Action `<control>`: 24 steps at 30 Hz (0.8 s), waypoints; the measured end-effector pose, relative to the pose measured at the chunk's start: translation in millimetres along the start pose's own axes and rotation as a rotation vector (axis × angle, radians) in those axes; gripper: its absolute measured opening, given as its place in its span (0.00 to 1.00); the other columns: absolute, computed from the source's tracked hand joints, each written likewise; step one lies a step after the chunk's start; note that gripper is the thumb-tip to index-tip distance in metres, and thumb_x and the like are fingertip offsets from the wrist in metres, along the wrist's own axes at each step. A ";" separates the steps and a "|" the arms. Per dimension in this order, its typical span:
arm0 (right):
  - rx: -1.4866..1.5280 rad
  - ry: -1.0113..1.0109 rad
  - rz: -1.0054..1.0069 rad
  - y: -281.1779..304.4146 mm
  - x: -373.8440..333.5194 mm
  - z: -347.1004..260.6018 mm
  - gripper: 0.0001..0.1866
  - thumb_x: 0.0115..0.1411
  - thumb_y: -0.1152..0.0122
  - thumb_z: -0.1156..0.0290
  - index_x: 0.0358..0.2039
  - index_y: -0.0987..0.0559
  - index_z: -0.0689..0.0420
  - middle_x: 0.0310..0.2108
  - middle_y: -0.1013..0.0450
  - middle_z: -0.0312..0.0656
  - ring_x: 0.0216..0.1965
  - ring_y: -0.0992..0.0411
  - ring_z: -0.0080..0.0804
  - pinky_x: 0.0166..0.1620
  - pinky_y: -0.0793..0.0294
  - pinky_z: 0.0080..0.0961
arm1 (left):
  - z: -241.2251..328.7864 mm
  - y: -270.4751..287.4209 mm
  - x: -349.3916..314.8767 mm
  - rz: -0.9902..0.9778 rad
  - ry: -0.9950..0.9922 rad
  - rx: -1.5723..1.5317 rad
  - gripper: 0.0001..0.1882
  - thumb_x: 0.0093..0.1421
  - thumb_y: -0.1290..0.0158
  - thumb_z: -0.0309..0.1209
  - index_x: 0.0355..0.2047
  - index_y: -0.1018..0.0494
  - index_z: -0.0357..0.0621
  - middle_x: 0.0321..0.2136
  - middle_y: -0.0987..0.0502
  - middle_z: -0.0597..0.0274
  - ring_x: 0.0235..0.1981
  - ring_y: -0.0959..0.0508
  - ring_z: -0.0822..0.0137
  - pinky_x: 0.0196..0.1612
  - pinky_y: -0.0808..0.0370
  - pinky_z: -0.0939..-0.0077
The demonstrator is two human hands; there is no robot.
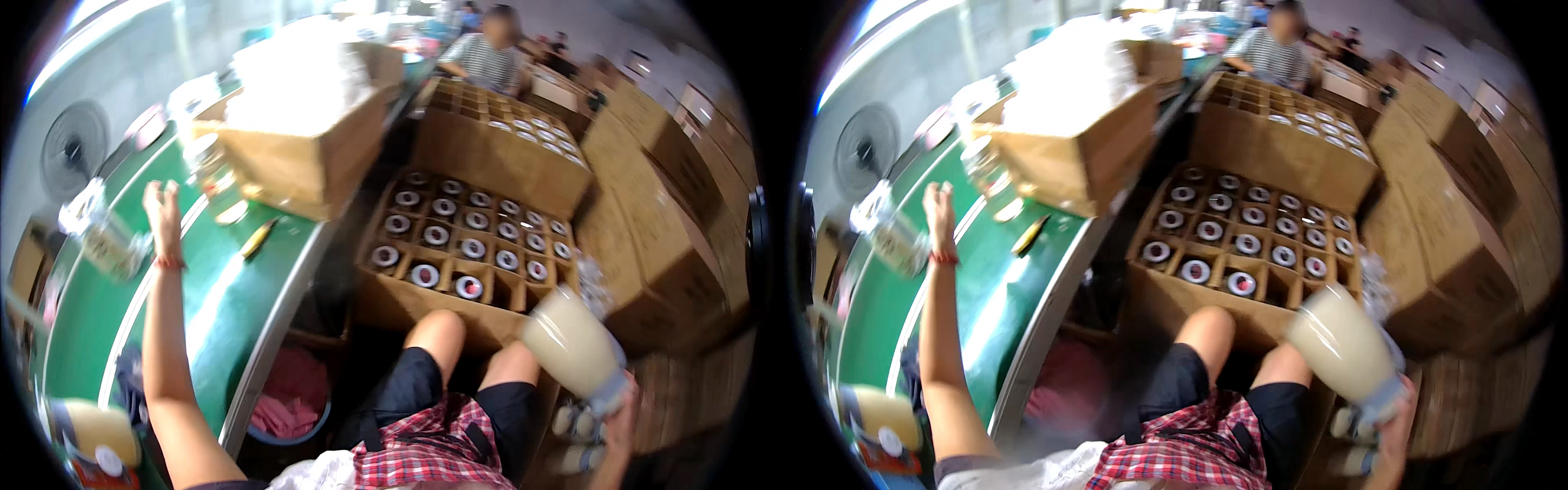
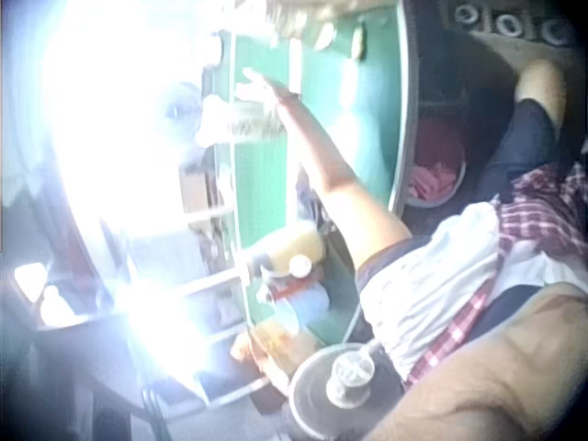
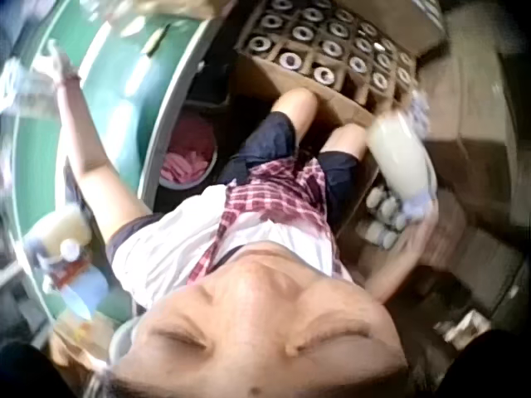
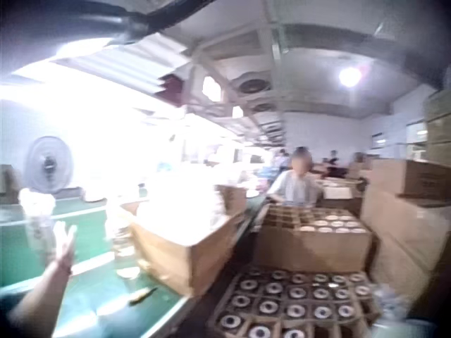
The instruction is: The person repeatedly opens a beige container, pours a dark substance from small jars into it, closes the lid, and places the container into a plastic bag. This cycle is performed multiple times in a warehouse setting.
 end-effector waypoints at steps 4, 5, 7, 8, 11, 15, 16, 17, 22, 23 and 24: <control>0.801 -0.456 -0.195 -174.8 -30.7 106.7 0.38 0.60 0.58 0.37 0.59 0.37 0.56 0.49 0.30 0.58 0.45 0.27 0.63 0.41 0.20 0.46 | 269.7 -104.5 -235.1 -0.962 -0.130 -0.715 0.23 0.69 0.58 0.39 0.58 0.38 0.36 0.57 0.34 0.51 0.59 0.34 0.57 0.62 0.38 0.65; 0.829 -0.432 -0.379 -217.1 -46.3 95.4 0.34 0.61 0.55 0.41 0.56 0.33 0.57 0.48 0.28 0.55 0.45 0.26 0.57 0.43 0.21 0.41 | 299.4 -118.5 -287.9 -1.158 0.005 -0.941 0.25 0.70 0.59 0.40 0.60 0.39 0.35 0.62 0.39 0.49 0.64 0.40 0.55 0.65 0.45 0.62; 0.299 -0.757 -0.602 -241.3 -82.3 143.6 0.30 0.60 0.46 0.49 0.55 0.30 0.59 0.47 0.26 0.52 0.46 0.24 0.46 0.46 0.23 0.37 | 336.5 -140.7 -384.2 -1.489 0.397 -1.349 0.28 0.69 0.55 0.43 0.61 0.40 0.35 0.62 0.38 0.51 0.64 0.40 0.60 0.65 0.45 0.66; -0.052 -0.392 -0.629 -225.9 -72.5 131.8 0.29 0.60 0.43 0.54 0.55 0.30 0.60 0.47 0.25 0.51 0.45 0.24 0.42 0.46 0.24 0.35 | 348.8 -144.4 -398.0 -1.484 0.351 -1.351 0.26 0.68 0.54 0.43 0.59 0.38 0.36 0.60 0.35 0.52 0.62 0.37 0.61 0.64 0.43 0.67; -0.422 0.140 -0.292 -187.9 -32.2 50.1 0.28 0.60 0.40 0.61 0.56 0.32 0.64 0.49 0.27 0.54 0.48 0.26 0.45 0.51 0.28 0.33 | 385.3 -136.5 -429.5 -1.562 0.237 -1.229 0.21 0.65 0.49 0.41 0.51 0.32 0.38 0.55 0.31 0.51 0.56 0.32 0.61 0.60 0.37 0.67; -0.697 0.619 -0.174 -206.7 15.7 -51.7 0.21 0.64 0.46 0.59 0.49 0.26 0.64 0.48 0.26 0.53 0.50 0.27 0.47 0.53 0.29 0.36 | 465.6 -118.6 -424.0 -1.354 -0.218 -0.892 0.18 0.63 0.45 0.42 0.41 0.26 0.37 0.40 0.22 0.53 0.44 0.24 0.56 0.52 0.31 0.65; -0.665 0.470 -0.303 -217.1 28.1 -42.7 0.21 0.64 0.47 0.57 0.46 0.24 0.63 0.46 0.25 0.52 0.48 0.26 0.46 0.52 0.29 0.37 | 472.5 -125.3 -427.6 -1.483 -0.063 -1.014 0.19 0.65 0.48 0.43 0.42 0.26 0.36 0.41 0.22 0.54 0.45 0.24 0.59 0.53 0.31 0.66; -0.626 0.321 -0.431 -228.3 34.7 -31.3 0.21 0.64 0.47 0.55 0.44 0.22 0.62 0.44 0.23 0.50 0.46 0.25 0.45 0.52 0.29 0.37 | 477.5 -132.0 -433.6 -1.605 0.102 -1.129 0.20 0.67 0.51 0.43 0.43 0.26 0.36 0.43 0.22 0.55 0.46 0.24 0.61 0.53 0.31 0.66; -0.600 0.635 -0.530 -258.3 18.9 -62.2 0.23 0.66 0.51 0.51 0.42 0.20 0.60 0.43 0.22 0.49 0.47 0.25 0.42 0.52 0.29 0.33 | 451.3 -189.9 -478.9 -1.758 0.814 -1.684 0.29 0.70 0.65 0.48 0.52 0.30 0.34 0.58 0.32 0.46 0.58 0.32 0.58 0.63 0.38 0.63; -0.581 0.589 -0.579 -253.9 28.2 -52.7 0.25 0.67 0.53 0.50 0.43 0.20 0.61 0.43 0.22 0.49 0.48 0.25 0.40 0.53 0.30 0.31 | 466.8 -171.8 -478.5 -1.854 0.823 -1.732 0.30 0.70 0.65 0.49 0.53 0.30 0.34 0.59 0.33 0.44 0.60 0.34 0.56 0.64 0.40 0.61; -0.393 0.448 -0.643 -249.2 39.1 -39.2 0.26 0.67 0.55 0.49 0.46 0.22 0.61 0.45 0.23 0.48 0.49 0.26 0.39 0.55 0.31 0.31 | 462.0 -173.3 -477.6 -1.795 0.846 -1.693 0.31 0.69 0.65 0.50 0.55 0.32 0.33 0.61 0.36 0.42 0.62 0.35 0.53 0.65 0.43 0.59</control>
Point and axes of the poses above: each hand's wrist, its own x-axis towards the middle knuckle, its own y-axis out of the back of the hand, z = x × y, the point moved 9 cm from there along x, towards the middle knuckle
